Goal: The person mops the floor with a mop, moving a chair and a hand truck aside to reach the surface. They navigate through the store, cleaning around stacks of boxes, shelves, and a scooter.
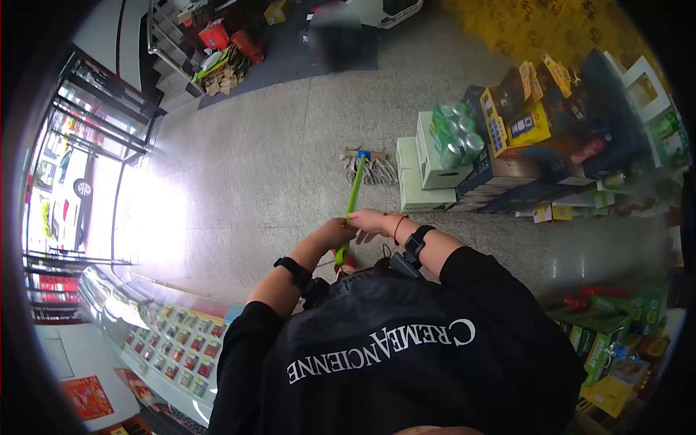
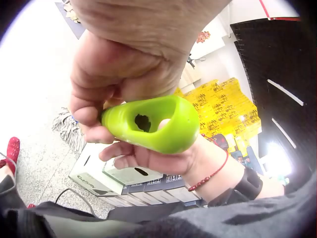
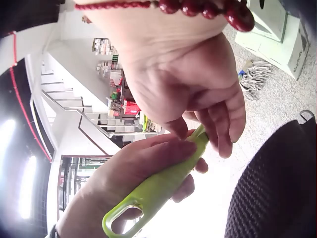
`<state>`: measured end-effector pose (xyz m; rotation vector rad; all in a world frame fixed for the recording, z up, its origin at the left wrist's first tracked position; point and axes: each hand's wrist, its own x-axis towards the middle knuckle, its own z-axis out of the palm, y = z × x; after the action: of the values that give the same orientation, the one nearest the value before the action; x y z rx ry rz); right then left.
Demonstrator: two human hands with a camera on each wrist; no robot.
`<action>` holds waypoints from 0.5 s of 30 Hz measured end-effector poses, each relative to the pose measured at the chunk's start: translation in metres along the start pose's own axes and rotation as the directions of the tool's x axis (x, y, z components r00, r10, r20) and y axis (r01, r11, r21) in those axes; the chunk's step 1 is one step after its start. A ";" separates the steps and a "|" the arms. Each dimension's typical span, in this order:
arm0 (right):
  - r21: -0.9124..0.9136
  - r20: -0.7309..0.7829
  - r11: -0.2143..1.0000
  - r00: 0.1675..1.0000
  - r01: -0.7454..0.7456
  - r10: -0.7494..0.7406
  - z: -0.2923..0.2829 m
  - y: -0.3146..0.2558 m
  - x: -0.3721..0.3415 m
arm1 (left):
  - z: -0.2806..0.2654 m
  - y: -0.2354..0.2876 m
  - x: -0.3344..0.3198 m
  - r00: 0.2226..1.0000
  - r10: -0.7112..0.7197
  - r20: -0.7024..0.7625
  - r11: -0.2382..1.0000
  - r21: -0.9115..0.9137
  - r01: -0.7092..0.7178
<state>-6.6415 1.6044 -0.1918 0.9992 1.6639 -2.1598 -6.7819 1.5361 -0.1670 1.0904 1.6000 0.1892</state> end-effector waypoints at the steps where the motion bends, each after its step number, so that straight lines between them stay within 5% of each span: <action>1: -0.010 -0.013 1.000 1.000 -0.011 0.011 -0.009 -0.005 0.007 | -0.009 0.000 0.012 1.000 0.005 0.002 1.000 0.011 -0.005; 5: -0.064 -0.011 0.998 1.000 0.013 -0.014 -0.043 -0.032 0.043 | -0.053 0.009 0.051 0.998 0.041 0.042 0.992 0.119 -0.045; 7: -0.066 -0.028 0.996 0.998 0.061 -0.063 -0.064 -0.048 0.067 | -0.088 0.010 0.073 0.979 0.157 0.128 0.967 0.181 -0.179; 8: -0.034 -0.049 0.999 0.998 0.026 -0.027 -0.073 -0.063 0.076 | -0.110 0.009 0.084 0.929 0.313 0.197 0.889 0.283 -0.360; 9: 0.000 -0.071 1.000 0.997 -0.012 0.012 -0.083 -0.078 0.085 | -0.130 0.010 0.096 0.927 0.318 0.197 0.881 0.299 -0.366; 11: 0.046 -0.109 0.999 0.994 -0.012 0.017 -0.103 -0.101 0.106 | -0.164 0.020 0.115 0.989 0.128 0.078 0.970 0.199 -0.141; 15: 0.206 -0.178 0.978 0.983 -0.016 0.054 -0.150 -0.141 0.156 | -0.225 0.033 0.154 0.967 0.203 0.152 0.934 0.267 -0.238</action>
<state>-6.7808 1.8213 -0.2021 1.3100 1.5064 -2.3126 -6.9430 1.7578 -0.1732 1.4785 1.4208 0.0397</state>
